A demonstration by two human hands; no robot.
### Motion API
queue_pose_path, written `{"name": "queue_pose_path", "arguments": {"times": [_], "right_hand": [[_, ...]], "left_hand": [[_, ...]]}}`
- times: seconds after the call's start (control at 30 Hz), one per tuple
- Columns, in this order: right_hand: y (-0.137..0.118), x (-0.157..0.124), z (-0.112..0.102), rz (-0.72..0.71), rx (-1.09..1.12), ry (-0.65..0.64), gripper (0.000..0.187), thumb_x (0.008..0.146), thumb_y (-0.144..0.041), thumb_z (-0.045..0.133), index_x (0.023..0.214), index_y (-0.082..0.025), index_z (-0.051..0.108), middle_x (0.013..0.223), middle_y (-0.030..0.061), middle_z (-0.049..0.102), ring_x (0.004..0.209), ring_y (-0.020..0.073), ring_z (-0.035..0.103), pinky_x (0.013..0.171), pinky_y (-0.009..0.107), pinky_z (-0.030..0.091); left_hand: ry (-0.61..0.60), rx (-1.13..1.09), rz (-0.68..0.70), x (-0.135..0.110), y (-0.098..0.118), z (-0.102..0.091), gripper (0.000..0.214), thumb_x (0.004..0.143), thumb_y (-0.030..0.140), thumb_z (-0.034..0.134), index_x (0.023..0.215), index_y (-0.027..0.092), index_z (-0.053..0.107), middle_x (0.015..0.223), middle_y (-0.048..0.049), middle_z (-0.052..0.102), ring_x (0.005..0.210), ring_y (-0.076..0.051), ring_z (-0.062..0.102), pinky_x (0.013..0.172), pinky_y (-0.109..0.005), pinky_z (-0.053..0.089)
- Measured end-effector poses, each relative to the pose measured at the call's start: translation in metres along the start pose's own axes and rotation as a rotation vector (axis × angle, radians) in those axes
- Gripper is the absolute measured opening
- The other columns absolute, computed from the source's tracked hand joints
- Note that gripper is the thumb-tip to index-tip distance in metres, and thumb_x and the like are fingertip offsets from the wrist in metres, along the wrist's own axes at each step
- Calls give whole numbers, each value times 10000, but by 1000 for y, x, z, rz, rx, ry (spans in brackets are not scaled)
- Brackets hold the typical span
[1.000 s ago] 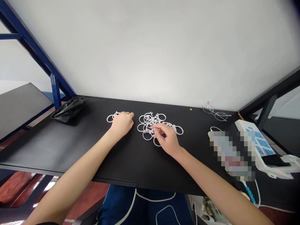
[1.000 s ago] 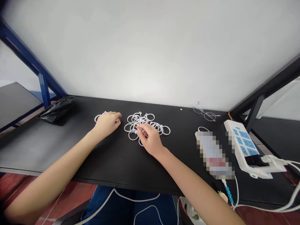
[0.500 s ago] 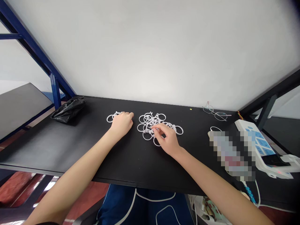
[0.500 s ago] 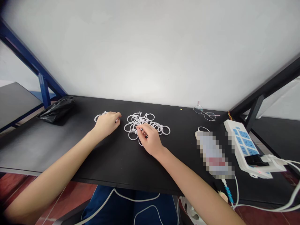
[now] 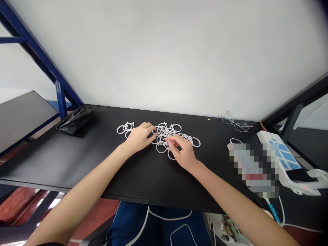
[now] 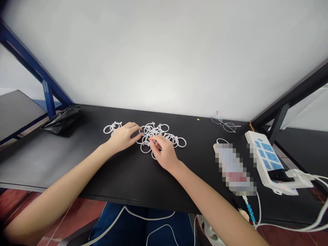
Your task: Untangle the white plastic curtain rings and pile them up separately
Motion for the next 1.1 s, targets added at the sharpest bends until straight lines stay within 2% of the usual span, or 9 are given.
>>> {"name": "queue_pose_path", "arguments": {"times": [0.1,0.3,0.53,0.77,1.1], "right_hand": [[0,0,0,1,1,-2,137,931,-212,503,923,-213,640,819,31,653,624,125,583,571,258,521],[-1,1,0,-3,-8,6,139,933,-224,502,919,-214,640,825,33,660,625,130,587,570,265,518],[-2,1,0,11,-4,-5,149,937,-235,492,909,-214,636,812,34,658,604,128,579,560,267,516],[-1,1,0,9,-5,-13,144,933,-225,496,904,-207,636,825,40,660,614,129,578,582,270,519],[-1,1,1,9,-2,-17,144,936,-236,494,908,-214,633,803,32,654,604,129,577,570,271,517]], "left_hand": [[-67,-31,58,-2,1,6,271,950,381,473,1014,178,640,1029,-70,657,971,-200,601,684,-262,488],[-146,-51,111,-3,2,8,235,944,344,480,1038,191,631,1014,-58,646,926,-185,624,650,-247,491],[-161,-65,126,-2,4,5,195,936,275,465,1004,190,627,983,-56,649,905,-178,626,657,-242,482],[-151,-74,121,-2,4,6,154,901,223,462,874,186,609,871,-30,628,774,-154,603,599,-232,424],[-154,-97,117,-3,2,8,177,913,243,439,883,183,603,837,-28,635,691,-147,598,599,-239,410]]}}
Point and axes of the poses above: each hand's wrist, its own x-axis towards the middle knuckle, its own z-axis out of the palm, y = z × x, the point moved 2 cm from there along x, towards the middle knuckle
